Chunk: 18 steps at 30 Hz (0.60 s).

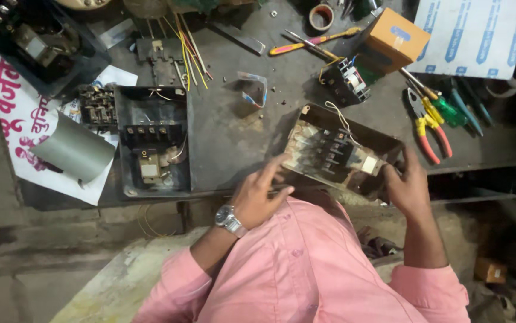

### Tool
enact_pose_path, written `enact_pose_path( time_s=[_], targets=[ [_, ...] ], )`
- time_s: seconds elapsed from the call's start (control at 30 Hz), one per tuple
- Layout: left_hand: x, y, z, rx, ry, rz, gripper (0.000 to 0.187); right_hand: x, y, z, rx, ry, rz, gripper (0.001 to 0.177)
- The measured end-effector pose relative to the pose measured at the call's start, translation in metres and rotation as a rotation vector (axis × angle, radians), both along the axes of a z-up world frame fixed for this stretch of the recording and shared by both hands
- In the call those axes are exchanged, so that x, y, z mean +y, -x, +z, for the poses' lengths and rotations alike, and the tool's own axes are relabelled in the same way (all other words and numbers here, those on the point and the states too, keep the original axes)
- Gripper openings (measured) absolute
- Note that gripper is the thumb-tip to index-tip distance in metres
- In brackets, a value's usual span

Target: The person works at a cluttered workbench, handling small electrical components and tools. They wipe their hands with a cloth, then use a screwdriver to adjust parts inside an open electrical box. The person repeatedly picks up and places small metal pieces and wires, occasionally using pliers and other hand tools.

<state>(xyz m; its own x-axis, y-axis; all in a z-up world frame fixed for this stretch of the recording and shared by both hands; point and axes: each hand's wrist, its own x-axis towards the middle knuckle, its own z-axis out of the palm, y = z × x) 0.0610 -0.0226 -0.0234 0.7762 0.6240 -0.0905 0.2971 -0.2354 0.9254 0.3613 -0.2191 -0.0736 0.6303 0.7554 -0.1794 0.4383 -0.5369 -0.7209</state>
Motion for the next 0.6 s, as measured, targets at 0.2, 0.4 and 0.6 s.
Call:
enact_pose_path(
  time_s=[0.2, 0.4, 0.6],
  targets=[
    [-0.004, -0.029, -0.010, -0.149, 0.025, 0.078, 0.073, 0.018, -0.012, -0.002, 0.319, -0.144, -0.095, 0.057],
    [0.009, -0.063, -0.014, -0.245, -0.236, 0.072, 0.093, 0.072, -0.042, -0.007, 0.131, -0.172, -0.092, 0.040],
    [-0.012, -0.053, -0.023, -0.208, 0.337, 0.249, 0.053, 0.073, 0.005, 0.062, -0.036, -0.412, 0.055, 0.032]
  ],
)
